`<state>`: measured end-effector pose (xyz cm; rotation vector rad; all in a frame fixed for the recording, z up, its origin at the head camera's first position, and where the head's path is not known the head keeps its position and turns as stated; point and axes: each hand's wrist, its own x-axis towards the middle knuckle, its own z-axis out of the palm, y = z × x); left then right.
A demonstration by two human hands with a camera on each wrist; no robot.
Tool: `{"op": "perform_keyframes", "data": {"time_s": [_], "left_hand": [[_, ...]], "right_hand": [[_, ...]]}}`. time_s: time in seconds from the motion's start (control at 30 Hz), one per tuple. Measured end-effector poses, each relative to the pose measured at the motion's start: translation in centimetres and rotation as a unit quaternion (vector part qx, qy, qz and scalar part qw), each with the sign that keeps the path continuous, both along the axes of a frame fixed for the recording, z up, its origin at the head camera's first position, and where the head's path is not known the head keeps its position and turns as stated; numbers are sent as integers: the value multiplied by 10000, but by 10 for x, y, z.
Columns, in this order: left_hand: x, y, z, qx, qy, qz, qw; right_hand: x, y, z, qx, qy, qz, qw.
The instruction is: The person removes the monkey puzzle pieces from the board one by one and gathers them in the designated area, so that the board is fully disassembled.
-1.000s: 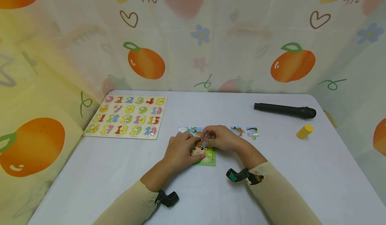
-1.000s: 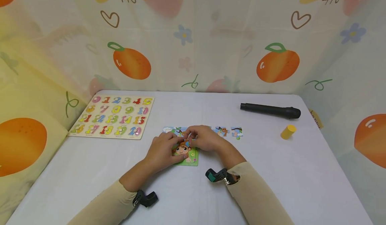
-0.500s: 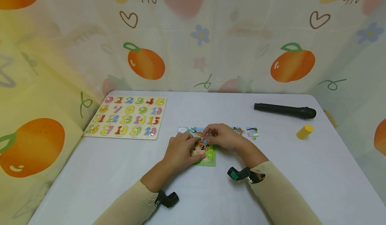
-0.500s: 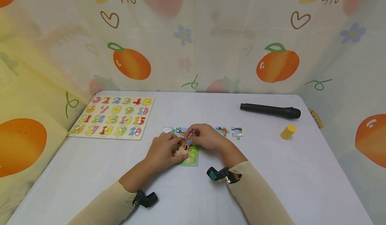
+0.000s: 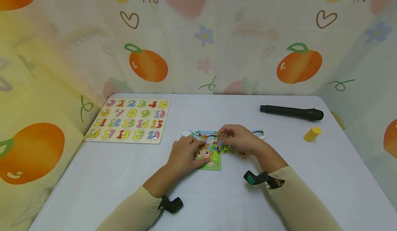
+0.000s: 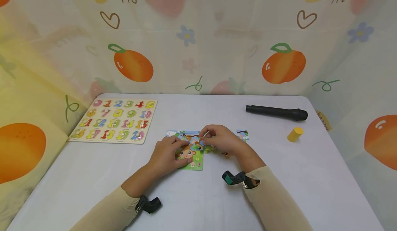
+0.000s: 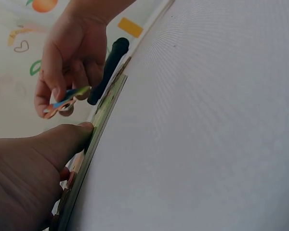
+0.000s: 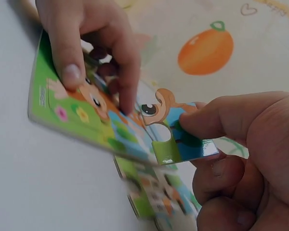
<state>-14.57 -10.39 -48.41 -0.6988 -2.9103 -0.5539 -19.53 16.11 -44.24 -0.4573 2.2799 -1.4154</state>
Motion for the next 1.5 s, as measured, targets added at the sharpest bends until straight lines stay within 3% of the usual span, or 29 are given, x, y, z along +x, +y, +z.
{"op": "perform_keyframes", "data": {"time_s": [0.47, 0.9, 1.33, 1.5], "left_hand": [[-1, -2, -8, 188, -97, 80, 9997], [-2, -3, -7, 359, -195, 119, 9991], [-1, -4, -6, 460, -168, 123, 9987], [-1, -3, -7, 474, -132, 79, 9988]], "right_hand": [[16, 74, 9, 324, -131, -702, 9969], [29, 118, -1, 832, -32, -862, 9928], [38, 116, -14, 1649, 824, -1195, 9756], [43, 118, -19, 1896, 1469, -1122, 9643]]}}
